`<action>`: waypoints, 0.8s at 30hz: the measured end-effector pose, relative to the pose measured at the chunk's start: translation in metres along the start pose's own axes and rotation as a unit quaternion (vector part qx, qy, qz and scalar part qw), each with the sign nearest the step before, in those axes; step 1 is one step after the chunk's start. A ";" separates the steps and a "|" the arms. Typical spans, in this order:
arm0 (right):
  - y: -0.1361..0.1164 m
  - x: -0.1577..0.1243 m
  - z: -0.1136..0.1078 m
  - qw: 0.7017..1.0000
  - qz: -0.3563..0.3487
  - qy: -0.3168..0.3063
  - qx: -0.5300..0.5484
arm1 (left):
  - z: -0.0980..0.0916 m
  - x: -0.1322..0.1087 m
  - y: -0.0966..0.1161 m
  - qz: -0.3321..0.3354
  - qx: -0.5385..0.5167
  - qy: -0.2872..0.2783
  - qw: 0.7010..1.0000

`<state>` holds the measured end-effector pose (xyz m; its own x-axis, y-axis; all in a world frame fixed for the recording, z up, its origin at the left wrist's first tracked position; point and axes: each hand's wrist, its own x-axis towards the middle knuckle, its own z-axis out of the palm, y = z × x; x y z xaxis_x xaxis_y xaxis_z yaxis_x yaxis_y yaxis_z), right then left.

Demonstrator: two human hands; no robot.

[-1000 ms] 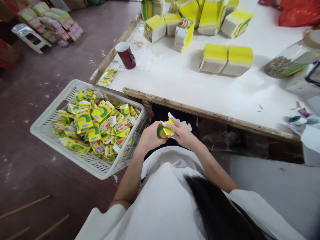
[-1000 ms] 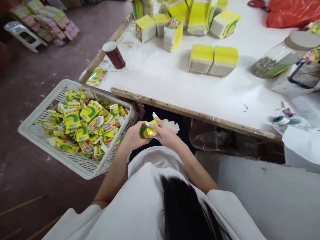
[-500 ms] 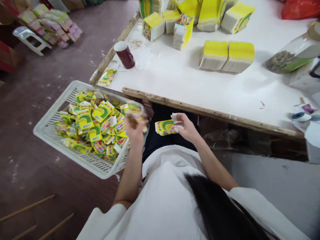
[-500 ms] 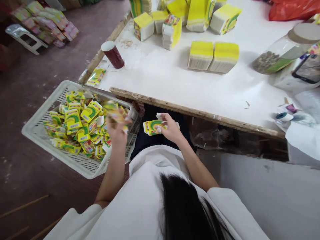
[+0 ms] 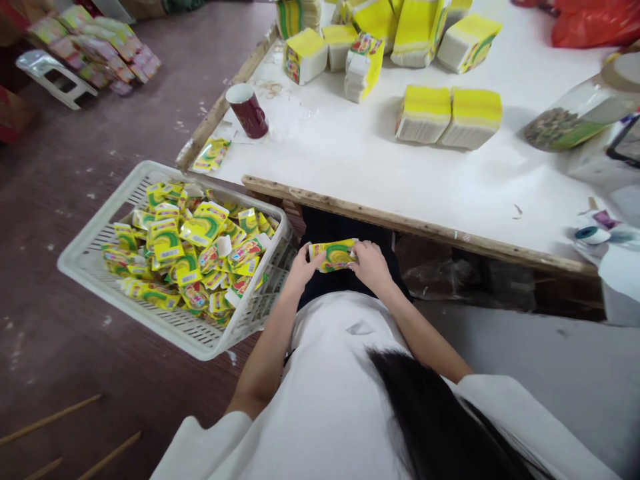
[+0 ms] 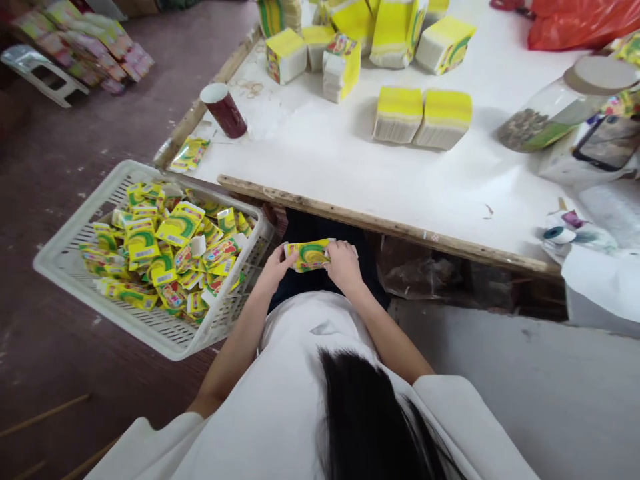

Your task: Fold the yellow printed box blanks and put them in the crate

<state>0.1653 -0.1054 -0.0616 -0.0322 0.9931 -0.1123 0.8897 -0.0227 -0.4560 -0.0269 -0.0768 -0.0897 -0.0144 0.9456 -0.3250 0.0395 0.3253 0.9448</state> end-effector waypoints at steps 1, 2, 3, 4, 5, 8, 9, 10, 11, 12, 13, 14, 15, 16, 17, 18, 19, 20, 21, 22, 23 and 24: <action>0.001 0.000 -0.001 1.000 0.004 -0.004 0.012 | 0.000 -0.001 -0.002 -0.001 0.006 -0.009 1.000; 0.003 0.000 -0.002 0.999 0.013 -0.005 0.031 | -0.001 -0.003 -0.003 -0.001 0.010 -0.011 1.000; 0.005 0.000 -0.003 0.998 0.027 -0.005 0.060 | -0.003 -0.004 -0.002 -0.001 0.015 -0.002 1.000; 0.007 0.001 -0.004 0.994 0.041 -0.004 0.100 | -0.006 -0.005 0.000 0.006 0.017 0.015 1.000; 0.009 0.002 -0.006 0.987 0.051 0.000 0.153 | -0.008 -0.007 0.004 0.024 0.013 0.034 0.999; 0.005 0.004 -0.016 0.942 0.032 0.007 0.335 | -0.008 -0.016 0.019 0.135 -0.039 0.048 0.989; 0.000 0.004 -0.021 0.926 0.013 0.002 0.376 | -0.004 -0.020 0.025 0.170 -0.059 0.028 0.983; -0.006 0.003 -0.026 0.917 -0.010 -0.008 0.400 | 0.002 -0.025 0.032 0.192 -0.075 0.003 0.979; -0.014 0.001 -0.031 0.913 -0.032 -0.023 0.407 | 0.009 -0.029 0.039 0.196 -0.085 -0.019 0.977; -0.023 -0.002 -0.036 0.913 -0.055 -0.043 0.402 | 0.016 -0.034 0.047 0.188 -0.096 -0.030 0.977; -0.031 -0.005 -0.040 0.913 -0.077 -0.059 0.397 | 0.023 -0.037 0.054 0.176 -0.112 -0.032 0.978; -0.039 -0.009 -0.044 0.909 -0.097 -0.071 0.398 | 0.029 -0.040 0.061 0.166 -0.134 -0.022 0.977; -0.046 -0.012 -0.046 0.902 -0.115 -0.080 0.408 | 0.033 -0.042 0.068 0.161 -0.159 -0.007 0.974; -0.051 -0.016 -0.047 0.892 -0.128 -0.085 0.425 | 0.036 -0.042 0.073 0.158 -0.182 0.011 0.971; -0.056 -0.018 -0.047 0.881 -0.137 -0.088 0.444 | 0.037 -0.042 0.078 0.156 -0.202 0.029 0.966; -0.059 -0.020 -0.046 0.872 -0.143 -0.090 0.460 | 0.038 -0.042 0.081 0.152 -0.220 0.045 0.963; -0.061 -0.021 -0.044 0.867 -0.143 -0.089 0.469 | 0.037 -0.041 0.084 0.144 -0.234 0.057 0.960; -0.062 -0.021 -0.042 0.867 -0.137 -0.086 0.471 | 0.036 -0.040 0.085 0.134 -0.246 0.064 0.958; -0.061 -0.021 -0.040 0.871 -0.127 -0.080 0.468 | 0.035 -0.040 0.085 0.127 -0.253 0.068 0.957; -0.060 -0.019 -0.038 0.876 -0.114 -0.070 0.463 | 0.034 -0.040 0.084 0.126 -0.254 0.072 0.956; -0.058 -0.017 -0.036 0.880 -0.100 -0.056 0.461 | 0.034 -0.040 0.082 0.130 -0.247 0.072 0.957; -0.054 -0.015 -0.036 0.882 -0.086 -0.038 0.462 | 0.033 -0.041 0.079 0.139 -0.233 0.073 0.960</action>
<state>0.1336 -0.1154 -0.0034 -0.1928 0.9811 -0.0138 0.1188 0.0094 -0.9929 0.0101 -0.0896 -0.0027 -0.2092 0.9745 -0.0811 -0.3891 -0.0069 0.9212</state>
